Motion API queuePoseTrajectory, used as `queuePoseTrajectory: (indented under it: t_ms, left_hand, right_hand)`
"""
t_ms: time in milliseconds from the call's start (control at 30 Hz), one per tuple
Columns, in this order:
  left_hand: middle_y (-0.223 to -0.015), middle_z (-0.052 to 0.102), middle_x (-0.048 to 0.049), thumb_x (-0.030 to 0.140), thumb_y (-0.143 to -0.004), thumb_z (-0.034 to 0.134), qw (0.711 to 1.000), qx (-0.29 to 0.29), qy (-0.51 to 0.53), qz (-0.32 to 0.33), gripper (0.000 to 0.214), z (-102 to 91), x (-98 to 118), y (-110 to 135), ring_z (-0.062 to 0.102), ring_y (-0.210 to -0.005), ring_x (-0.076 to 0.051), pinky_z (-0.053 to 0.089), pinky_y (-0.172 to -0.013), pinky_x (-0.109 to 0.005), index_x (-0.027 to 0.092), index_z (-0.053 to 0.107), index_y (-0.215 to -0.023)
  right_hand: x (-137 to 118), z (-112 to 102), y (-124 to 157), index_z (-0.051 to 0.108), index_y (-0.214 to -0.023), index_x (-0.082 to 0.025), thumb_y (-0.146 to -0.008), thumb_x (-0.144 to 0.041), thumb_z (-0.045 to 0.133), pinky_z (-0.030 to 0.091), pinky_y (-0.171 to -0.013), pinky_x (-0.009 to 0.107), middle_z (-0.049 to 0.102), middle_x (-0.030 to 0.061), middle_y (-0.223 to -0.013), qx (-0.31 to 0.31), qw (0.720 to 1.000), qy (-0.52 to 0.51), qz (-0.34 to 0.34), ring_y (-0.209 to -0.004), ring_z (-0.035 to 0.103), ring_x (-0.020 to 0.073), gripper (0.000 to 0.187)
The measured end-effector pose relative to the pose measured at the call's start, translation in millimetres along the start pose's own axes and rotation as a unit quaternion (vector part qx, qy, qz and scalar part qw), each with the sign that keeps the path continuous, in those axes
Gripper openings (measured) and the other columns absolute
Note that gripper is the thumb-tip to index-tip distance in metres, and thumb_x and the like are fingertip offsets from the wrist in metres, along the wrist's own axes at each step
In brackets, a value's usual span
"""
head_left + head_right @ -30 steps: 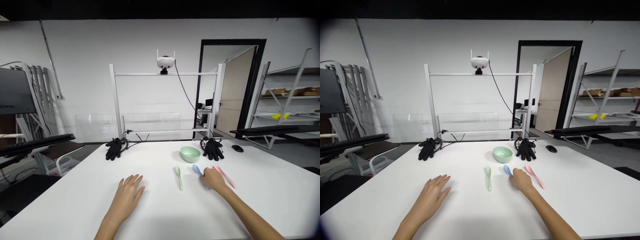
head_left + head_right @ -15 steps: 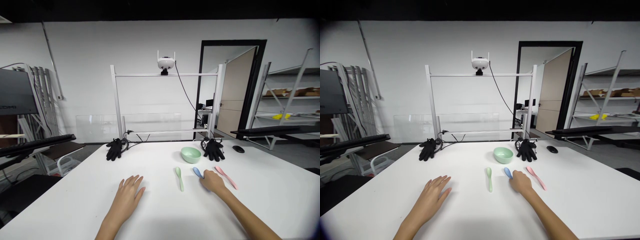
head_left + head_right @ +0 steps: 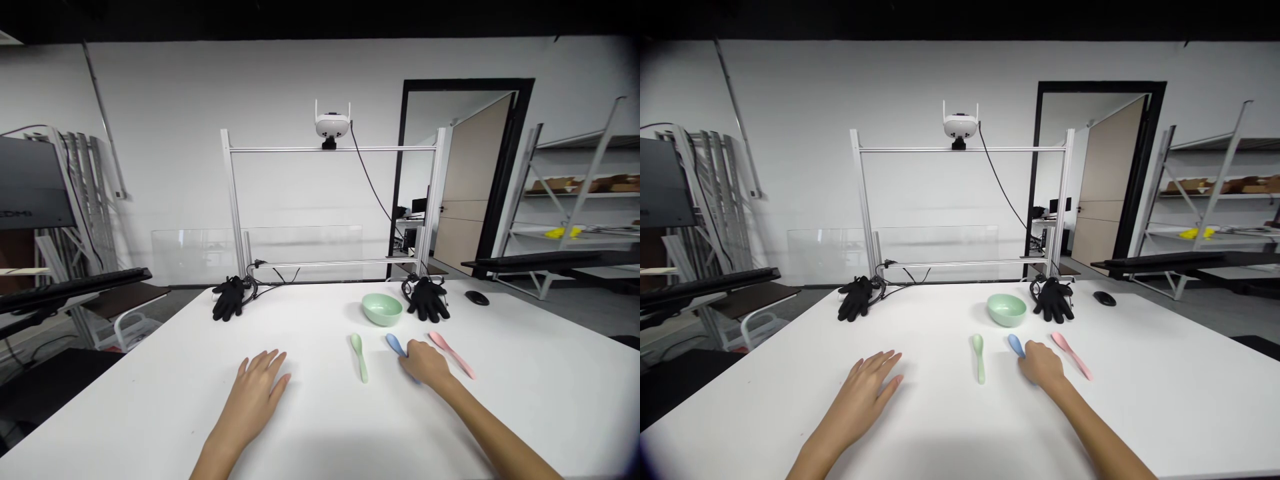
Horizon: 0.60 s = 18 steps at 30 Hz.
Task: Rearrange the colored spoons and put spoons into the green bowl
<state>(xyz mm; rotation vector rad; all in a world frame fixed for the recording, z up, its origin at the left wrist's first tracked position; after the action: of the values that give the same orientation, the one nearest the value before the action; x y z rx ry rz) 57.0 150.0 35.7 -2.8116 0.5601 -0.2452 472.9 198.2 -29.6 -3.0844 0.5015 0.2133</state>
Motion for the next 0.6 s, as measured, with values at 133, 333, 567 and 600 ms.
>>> queuePoseTrajectory:
  t_ms: [133,333,567,600]
  left_hand:
    - [-0.153,0.056,-0.0088,0.047,-0.105,0.037,1.0,0.001,-0.002,-0.002,0.052,0.4,-0.4,-0.1,0.047,-0.145,-0.033,0.034,-0.119,-0.059,0.024,0.055,-0.148]
    - [-0.154,0.056,-0.0085,0.047,-0.105,0.036,1.0,0.0,-0.008,0.001,0.052,-0.3,0.8,-0.4,0.047,-0.145,-0.033,0.034,-0.119,-0.06,0.023,0.054,-0.148]
    - [-0.154,0.055,-0.0088,0.048,-0.105,0.036,1.0,-0.001,-0.007,0.003,0.053,-0.5,1.4,-1.5,0.046,-0.145,-0.033,0.034,-0.119,-0.06,0.023,0.054,-0.149]
    - [-0.154,0.055,-0.0088,0.048,-0.106,0.035,1.0,-0.003,-0.008,0.003,0.053,-0.3,1.2,-1.5,0.046,-0.145,-0.033,0.033,-0.12,-0.06,0.023,0.053,-0.149]
  right_hand:
    - [-0.1,-0.7,0.9,0.065,-0.099,-0.013,-0.089,-0.028,0.047,0.046,-0.073,0.037,0.07,0.018,-0.105,-0.002,1.0,0.0,0.005,-0.098,0.069,0.0317,0.026]
    - [0.0,0.5,0.0,0.065,-0.098,-0.013,-0.089,-0.029,0.047,0.046,-0.072,0.038,0.07,0.0184,-0.106,0.001,1.0,0.004,0.001,-0.097,0.069,0.0316,0.026]
    - [1.7,1.2,-0.4,0.065,-0.096,-0.014,-0.09,-0.032,0.049,0.046,-0.072,0.037,0.07,0.0181,-0.105,0.003,1.0,-0.001,0.002,-0.096,0.069,0.0304,0.025]
    - [1.9,1.1,-0.6,0.065,-0.096,-0.014,-0.09,-0.032,0.049,0.046,-0.072,0.036,0.07,0.0181,-0.105,0.004,1.0,-0.001,0.002,-0.096,0.069,0.0303,0.025]
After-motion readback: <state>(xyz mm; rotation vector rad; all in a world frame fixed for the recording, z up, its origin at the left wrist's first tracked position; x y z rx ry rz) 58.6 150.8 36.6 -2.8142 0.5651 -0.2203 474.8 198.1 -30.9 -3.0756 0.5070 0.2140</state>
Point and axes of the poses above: each hand's wrist, its own y-axis away from the middle knuckle, its own z-axis out of the palm, x = y × z, the point moved 10 cm from there along -y, towards the middle knuckle
